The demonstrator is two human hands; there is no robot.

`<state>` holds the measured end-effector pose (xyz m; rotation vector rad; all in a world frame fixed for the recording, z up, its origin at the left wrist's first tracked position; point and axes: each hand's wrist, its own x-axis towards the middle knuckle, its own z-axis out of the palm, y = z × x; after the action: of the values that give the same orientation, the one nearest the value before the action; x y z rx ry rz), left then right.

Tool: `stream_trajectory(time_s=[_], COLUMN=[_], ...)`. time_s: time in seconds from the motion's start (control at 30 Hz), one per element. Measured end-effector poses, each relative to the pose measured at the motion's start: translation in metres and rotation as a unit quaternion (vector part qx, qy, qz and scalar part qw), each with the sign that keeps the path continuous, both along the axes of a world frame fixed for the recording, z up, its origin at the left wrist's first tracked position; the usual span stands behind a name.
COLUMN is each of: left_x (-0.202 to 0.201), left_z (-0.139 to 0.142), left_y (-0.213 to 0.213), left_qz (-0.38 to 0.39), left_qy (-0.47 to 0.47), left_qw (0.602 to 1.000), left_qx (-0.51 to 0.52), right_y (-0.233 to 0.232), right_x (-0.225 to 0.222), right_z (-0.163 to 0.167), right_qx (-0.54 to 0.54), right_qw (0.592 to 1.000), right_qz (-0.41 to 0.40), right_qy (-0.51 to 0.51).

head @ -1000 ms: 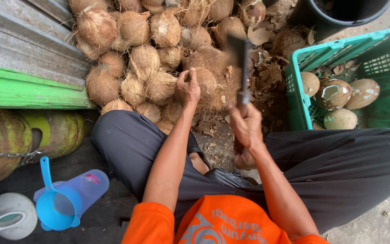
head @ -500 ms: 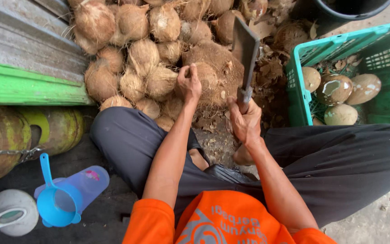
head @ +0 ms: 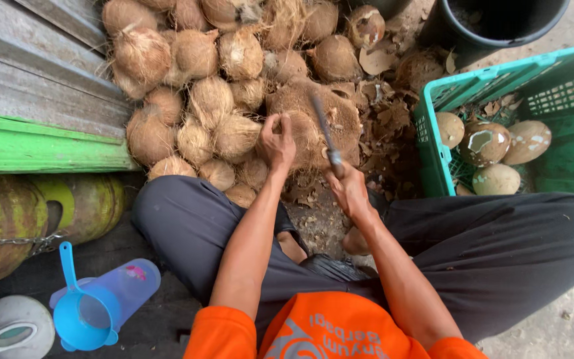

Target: The person sits on the ground and uses a cleaver to chop the fibrous husk off coconuts one at a time, rotating each coconut between strikes, then tosses the husked coconut into a green plastic crate beside them.

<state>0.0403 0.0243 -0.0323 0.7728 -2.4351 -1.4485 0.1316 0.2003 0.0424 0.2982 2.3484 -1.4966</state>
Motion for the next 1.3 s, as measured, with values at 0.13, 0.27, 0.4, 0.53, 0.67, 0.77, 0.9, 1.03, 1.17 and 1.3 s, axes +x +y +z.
stream_trajectory(time_s=[0.13, 0.27, 0.4, 0.53, 0.67, 0.77, 0.9, 1.03, 1.17, 1.3], left_x=[0.001, 0.004, 0.000, -0.013, -0.017, -0.016, -0.018, -0.016, -0.011, -0.017], left_z=[-0.005, -0.007, 0.002, 0.011, 0.012, 0.008, 0.007, 0.012, 0.017, 0.016], left_y=[-0.003, -0.011, -0.018, -0.025, -0.024, -0.019, -0.015, -0.020, -0.026, -0.018], left_qz=[-0.012, -0.008, 0.039, -0.009, -0.011, -0.008, -0.004, 0.029, -0.061, -0.049], left_qy=[-0.089, 0.009, -0.188, -0.073, -0.058, -0.084, -0.221, -0.129, -0.045, -0.059], left_qw=[0.995, 1.000, 0.978, 0.979, 0.986, 0.987, 0.966, 0.958, 0.982, 0.991], left_qx=[-0.032, -0.006, 0.076, 0.188, 0.158, 0.139, 0.134, 0.253, 0.173, 0.113], right_y=[0.003, 0.008, 0.008, 0.000, -0.010, -0.009, -0.001, -0.001, 0.004, 0.015], right_x=[-0.004, 0.005, 0.011, 0.005, 0.003, 0.011, 0.025, 0.024, 0.011, 0.003], right_z=[-0.026, -0.039, -0.040, -0.041, -0.043, -0.043, -0.039, -0.019, 0.021, 0.045], right_qx=[0.027, 0.075, 0.096, 0.066, 0.002, 0.008, 0.045, -0.013, -0.150, -0.217], right_qw=[0.995, 0.995, 0.993, 0.993, 0.997, 0.998, 0.998, 0.999, 0.988, 0.971], right_qz=[0.017, 0.051, 0.054, 0.059, 0.038, 0.036, 0.035, 0.026, -0.020, -0.052], right_qy=[-0.097, 0.044, 0.051, 0.082, 0.069, 0.055, 0.023, -0.029, -0.036, 0.083])
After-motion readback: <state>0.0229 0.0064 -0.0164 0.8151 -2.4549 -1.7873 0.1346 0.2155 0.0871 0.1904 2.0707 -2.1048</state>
